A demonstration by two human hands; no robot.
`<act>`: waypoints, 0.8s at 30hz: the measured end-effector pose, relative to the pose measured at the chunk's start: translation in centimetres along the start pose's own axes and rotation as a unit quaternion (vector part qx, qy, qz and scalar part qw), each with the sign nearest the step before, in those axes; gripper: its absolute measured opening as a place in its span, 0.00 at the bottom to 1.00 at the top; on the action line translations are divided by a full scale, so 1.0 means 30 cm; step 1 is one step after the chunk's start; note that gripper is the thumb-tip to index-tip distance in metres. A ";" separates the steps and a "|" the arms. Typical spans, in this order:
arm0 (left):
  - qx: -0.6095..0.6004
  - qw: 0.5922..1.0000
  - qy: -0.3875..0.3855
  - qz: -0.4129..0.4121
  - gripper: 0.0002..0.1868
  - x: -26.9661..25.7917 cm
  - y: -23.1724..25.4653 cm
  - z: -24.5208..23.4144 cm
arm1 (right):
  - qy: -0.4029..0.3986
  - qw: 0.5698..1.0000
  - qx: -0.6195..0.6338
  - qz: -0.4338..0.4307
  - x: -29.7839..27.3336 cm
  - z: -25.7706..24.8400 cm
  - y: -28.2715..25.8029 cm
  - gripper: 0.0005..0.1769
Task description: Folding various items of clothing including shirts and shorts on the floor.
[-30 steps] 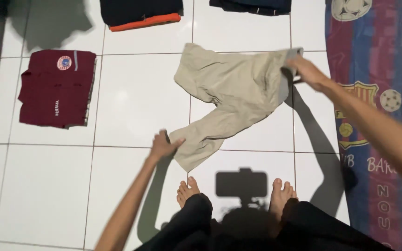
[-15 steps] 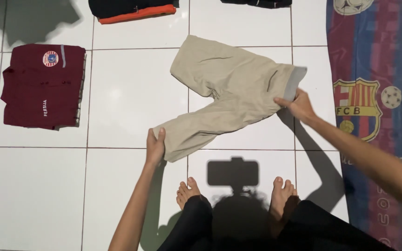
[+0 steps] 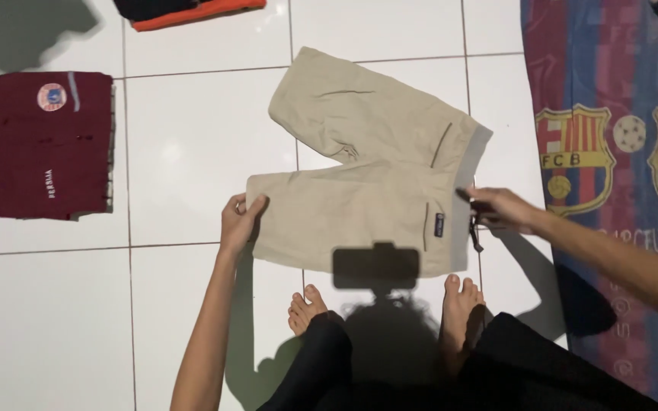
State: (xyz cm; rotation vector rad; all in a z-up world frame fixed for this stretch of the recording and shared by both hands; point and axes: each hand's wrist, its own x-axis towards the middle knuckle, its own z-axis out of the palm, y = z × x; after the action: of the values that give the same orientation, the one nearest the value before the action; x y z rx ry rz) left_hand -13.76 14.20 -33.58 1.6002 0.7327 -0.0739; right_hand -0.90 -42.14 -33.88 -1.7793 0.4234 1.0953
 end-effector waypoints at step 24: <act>0.467 0.860 0.011 0.205 0.38 0.259 0.169 0.343 | 0.406 0.787 -0.240 -0.398 0.187 0.327 -0.260 0.40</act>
State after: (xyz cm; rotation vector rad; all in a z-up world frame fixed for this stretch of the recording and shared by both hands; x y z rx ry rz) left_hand -1.37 8.05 -34.63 2.6678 0.3427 -0.1094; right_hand 2.67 -28.98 -35.48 -2.4859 -0.1716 -0.2473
